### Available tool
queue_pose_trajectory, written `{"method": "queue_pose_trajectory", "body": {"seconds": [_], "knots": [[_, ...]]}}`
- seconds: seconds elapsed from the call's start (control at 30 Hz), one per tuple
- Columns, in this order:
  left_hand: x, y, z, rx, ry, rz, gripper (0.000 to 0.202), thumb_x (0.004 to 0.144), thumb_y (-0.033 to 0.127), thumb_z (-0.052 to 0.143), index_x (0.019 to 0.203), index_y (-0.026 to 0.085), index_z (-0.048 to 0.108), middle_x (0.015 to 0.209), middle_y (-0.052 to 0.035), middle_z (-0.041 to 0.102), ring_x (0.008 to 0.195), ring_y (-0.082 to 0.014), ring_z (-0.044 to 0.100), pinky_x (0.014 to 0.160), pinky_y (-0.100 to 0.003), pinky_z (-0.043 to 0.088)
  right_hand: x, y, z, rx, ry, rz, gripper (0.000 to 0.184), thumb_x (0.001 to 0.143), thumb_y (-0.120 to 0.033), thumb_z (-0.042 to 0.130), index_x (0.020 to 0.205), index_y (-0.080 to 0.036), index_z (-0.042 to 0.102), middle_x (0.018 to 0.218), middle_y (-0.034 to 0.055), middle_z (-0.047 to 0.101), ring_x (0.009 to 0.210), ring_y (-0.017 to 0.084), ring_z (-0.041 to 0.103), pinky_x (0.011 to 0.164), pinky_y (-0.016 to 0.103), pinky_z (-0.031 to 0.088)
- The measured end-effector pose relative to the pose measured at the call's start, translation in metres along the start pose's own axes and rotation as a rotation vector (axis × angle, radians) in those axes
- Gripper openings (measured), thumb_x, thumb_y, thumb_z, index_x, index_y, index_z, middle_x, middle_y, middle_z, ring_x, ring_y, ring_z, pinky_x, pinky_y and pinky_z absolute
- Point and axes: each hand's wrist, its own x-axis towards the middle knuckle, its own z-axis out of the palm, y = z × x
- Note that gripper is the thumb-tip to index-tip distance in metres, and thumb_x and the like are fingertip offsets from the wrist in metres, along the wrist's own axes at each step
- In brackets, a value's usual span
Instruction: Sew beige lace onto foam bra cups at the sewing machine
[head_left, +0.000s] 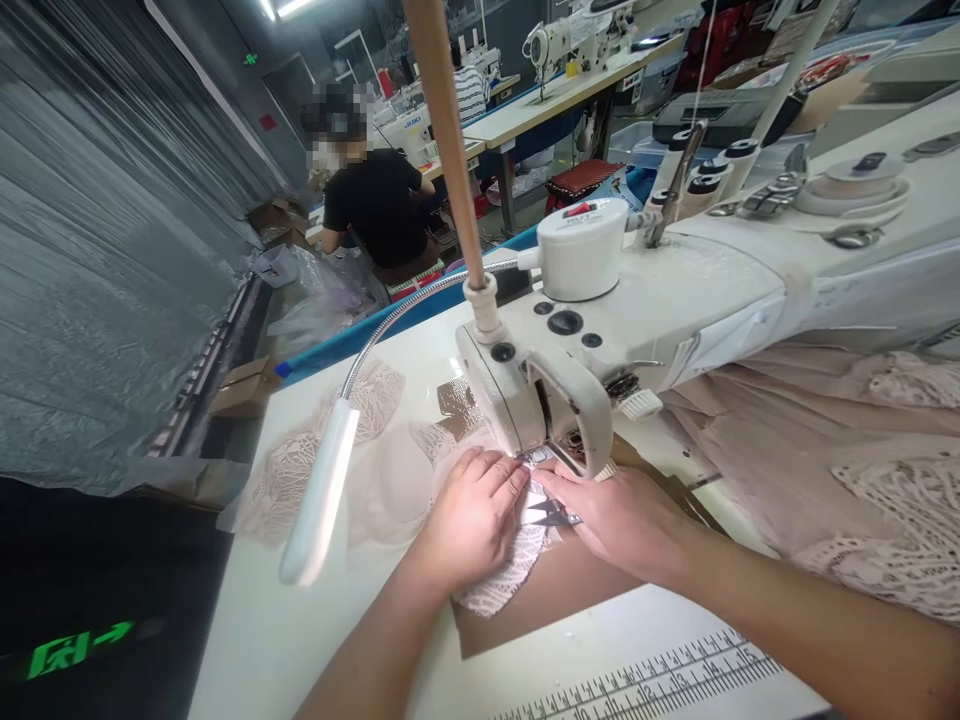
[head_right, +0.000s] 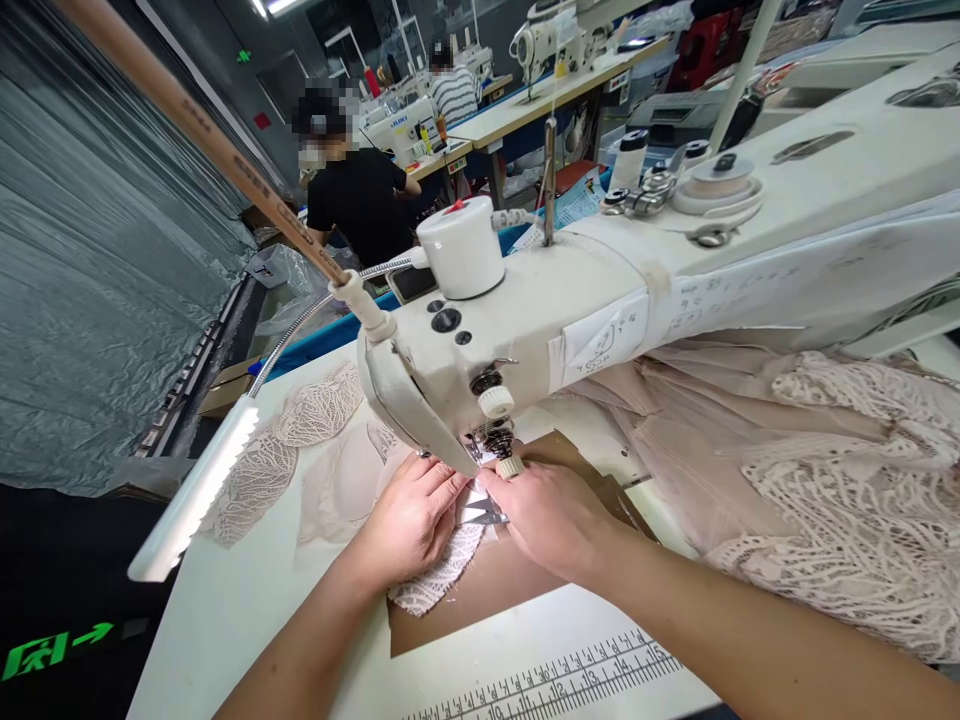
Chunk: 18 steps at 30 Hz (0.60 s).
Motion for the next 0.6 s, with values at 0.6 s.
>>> {"method": "queue_pose_trajectory", "body": {"seconds": [0.6], "knots": [[-0.0022, -0.0014, 0.0025, -0.018, 0.009, -0.002, 0.036, 0.085, 0.012, 0.046, 0.119, 0.014, 0.054, 0.116, -0.0134, 0.062, 0.108, -0.0294, 0.050, 0.088, -0.045, 0.045, -0.0045, 0.0058, 0.0072, 0.133, 0.086, -0.057, 0.041, 0.074, -0.009, 0.050, 0.110, -0.023, 0.064, 0.086, 0.0050, 0.069, 0.072, 0.018, 0.061, 0.060, 0.026, 0.041]]}}
